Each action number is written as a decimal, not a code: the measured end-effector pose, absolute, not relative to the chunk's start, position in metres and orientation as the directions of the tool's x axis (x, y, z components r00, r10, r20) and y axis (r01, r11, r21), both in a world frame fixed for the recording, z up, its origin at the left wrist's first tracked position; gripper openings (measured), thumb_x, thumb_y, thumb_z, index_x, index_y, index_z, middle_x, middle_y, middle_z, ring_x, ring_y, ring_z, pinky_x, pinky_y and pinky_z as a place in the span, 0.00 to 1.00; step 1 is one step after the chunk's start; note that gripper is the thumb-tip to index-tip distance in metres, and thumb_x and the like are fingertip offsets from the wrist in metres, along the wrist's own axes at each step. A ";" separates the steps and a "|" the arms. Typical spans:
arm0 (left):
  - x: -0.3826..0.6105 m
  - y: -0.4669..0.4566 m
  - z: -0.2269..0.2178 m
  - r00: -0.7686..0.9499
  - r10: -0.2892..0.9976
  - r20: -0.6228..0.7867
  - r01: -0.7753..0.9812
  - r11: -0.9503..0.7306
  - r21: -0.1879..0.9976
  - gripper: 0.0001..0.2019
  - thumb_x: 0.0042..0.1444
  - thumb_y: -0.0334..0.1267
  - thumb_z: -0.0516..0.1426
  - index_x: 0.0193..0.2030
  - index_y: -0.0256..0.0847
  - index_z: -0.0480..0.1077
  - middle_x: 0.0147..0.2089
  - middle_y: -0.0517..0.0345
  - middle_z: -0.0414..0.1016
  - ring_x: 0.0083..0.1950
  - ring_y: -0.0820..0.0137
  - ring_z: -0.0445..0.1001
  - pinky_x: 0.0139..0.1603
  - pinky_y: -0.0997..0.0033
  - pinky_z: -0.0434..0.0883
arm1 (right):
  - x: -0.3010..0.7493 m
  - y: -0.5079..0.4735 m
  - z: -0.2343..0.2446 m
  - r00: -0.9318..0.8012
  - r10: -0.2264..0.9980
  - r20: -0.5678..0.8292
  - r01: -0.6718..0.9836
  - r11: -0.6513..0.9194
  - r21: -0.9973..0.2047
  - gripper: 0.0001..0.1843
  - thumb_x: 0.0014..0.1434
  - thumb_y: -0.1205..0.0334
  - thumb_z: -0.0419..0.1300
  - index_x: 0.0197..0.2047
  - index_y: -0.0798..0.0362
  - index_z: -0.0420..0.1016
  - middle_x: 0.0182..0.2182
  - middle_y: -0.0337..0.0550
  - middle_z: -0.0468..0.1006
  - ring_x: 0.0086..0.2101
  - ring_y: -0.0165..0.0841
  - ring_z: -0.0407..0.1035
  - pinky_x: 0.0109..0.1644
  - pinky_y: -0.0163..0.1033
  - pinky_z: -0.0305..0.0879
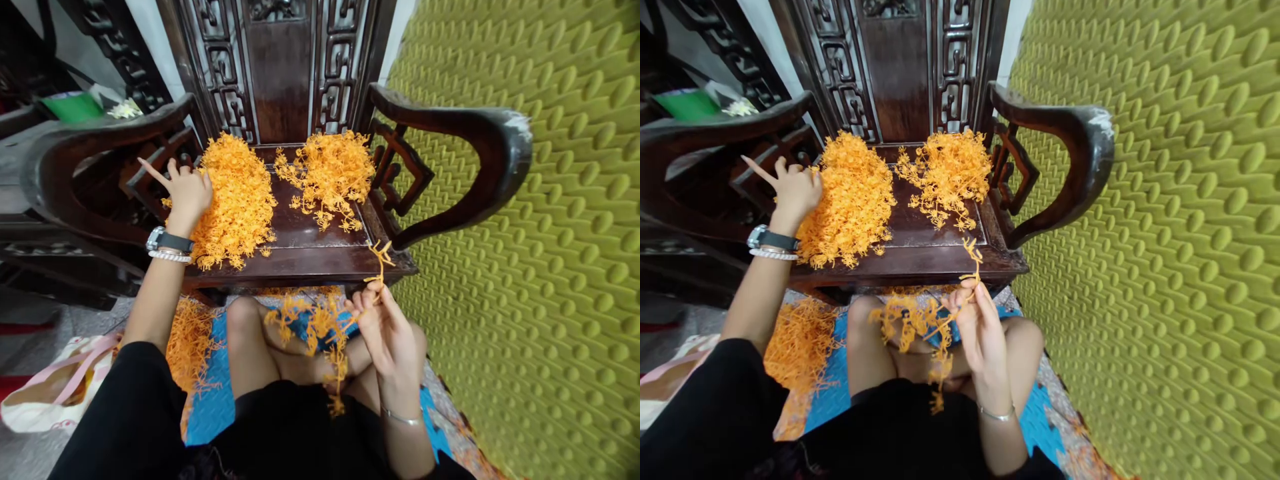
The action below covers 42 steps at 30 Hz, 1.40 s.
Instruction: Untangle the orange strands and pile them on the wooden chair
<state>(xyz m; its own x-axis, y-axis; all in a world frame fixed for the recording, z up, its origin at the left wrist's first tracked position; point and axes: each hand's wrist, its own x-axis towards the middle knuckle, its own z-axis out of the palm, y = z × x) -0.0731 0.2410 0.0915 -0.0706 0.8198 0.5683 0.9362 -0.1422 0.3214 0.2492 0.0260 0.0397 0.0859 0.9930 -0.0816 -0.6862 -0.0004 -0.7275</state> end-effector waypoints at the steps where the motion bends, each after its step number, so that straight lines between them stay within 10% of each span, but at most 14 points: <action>1: -0.074 0.241 0.090 -0.076 0.803 0.592 0.946 -0.129 0.297 0.20 0.66 0.44 0.46 0.37 0.29 0.72 0.50 0.42 0.71 0.68 0.41 0.47 0.64 0.25 0.39 | 0.250 0.026 0.040 0.092 0.993 -0.076 -0.703 0.010 -0.711 0.08 0.58 0.55 0.60 0.30 0.48 0.72 0.23 0.34 0.67 0.27 0.29 0.64 0.42 0.40 0.68; 7: -0.092 0.246 0.091 -0.042 0.741 0.671 0.958 -0.162 0.239 0.24 0.64 0.51 0.48 0.41 0.30 0.73 0.43 0.64 0.75 0.59 0.62 0.60 0.67 0.36 0.33 | 0.253 0.021 0.041 0.157 0.986 -0.057 -0.734 0.078 -0.675 0.05 0.58 0.56 0.61 0.31 0.46 0.73 0.26 0.34 0.71 0.34 0.32 0.71 0.53 0.46 0.67; 15: -0.051 0.175 0.115 -0.193 0.466 0.863 0.756 -0.490 0.434 0.16 0.66 0.41 0.44 0.45 0.40 0.71 0.41 0.63 0.74 0.47 0.69 0.74 0.49 0.62 0.68 | 0.252 0.005 0.036 0.147 0.989 -0.015 -0.860 0.120 -0.496 0.02 0.58 0.58 0.64 0.34 0.46 0.76 0.32 0.33 0.78 0.43 0.31 0.73 0.62 0.47 0.62; 20: 0.045 0.022 0.056 0.504 0.438 0.744 0.389 -0.884 0.257 0.09 0.62 0.37 0.51 0.36 0.42 0.72 0.32 0.60 0.77 0.35 0.69 0.74 0.39 0.65 0.70 | 0.245 -0.001 0.035 0.091 0.996 0.013 -0.910 0.088 -0.405 0.03 0.57 0.58 0.65 0.36 0.46 0.77 0.34 0.32 0.80 0.48 0.32 0.73 0.65 0.50 0.58; 28: 0.100 -0.036 -0.011 0.125 0.926 0.355 0.077 -0.366 0.927 0.13 0.66 0.44 0.47 0.37 0.39 0.67 0.37 0.53 0.72 0.41 0.67 0.71 0.43 0.67 0.68 | 0.233 -0.023 0.029 0.030 0.999 -0.037 -0.925 0.014 -0.379 0.02 0.58 0.57 0.65 0.33 0.42 0.75 0.31 0.28 0.78 0.47 0.33 0.73 0.64 0.54 0.56; 33: 0.092 -0.043 -0.015 0.167 0.984 0.063 -0.047 -0.056 0.997 0.17 0.63 0.52 0.49 0.46 0.40 0.65 0.34 0.56 0.72 0.36 0.67 0.72 0.42 0.66 0.69 | 0.232 -0.042 0.012 -0.017 1.000 0.021 -0.817 -0.002 -0.577 0.12 0.54 0.51 0.67 0.25 0.44 0.71 0.18 0.30 0.69 0.34 0.34 0.75 0.52 0.49 0.69; 42: 0.078 -0.052 -0.008 0.239 0.971 0.001 -0.328 0.080 0.941 0.18 0.62 0.49 0.53 0.53 0.43 0.70 0.47 0.53 0.76 0.48 0.65 0.73 0.54 0.65 0.67 | 0.228 -0.069 -0.014 -0.195 0.981 -0.023 -0.503 -0.120 -0.856 0.23 0.50 0.42 0.63 0.16 0.48 0.68 0.15 0.39 0.69 0.20 0.35 0.67 0.31 0.43 0.70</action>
<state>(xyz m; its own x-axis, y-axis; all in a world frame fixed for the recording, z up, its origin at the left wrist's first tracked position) 0.0776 -0.0519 -0.0084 0.2391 0.9710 0.0006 -0.3279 0.0801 0.9413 0.2284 -0.0687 -0.0139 -0.1949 0.9806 -0.0229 -0.5032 -0.1200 -0.8558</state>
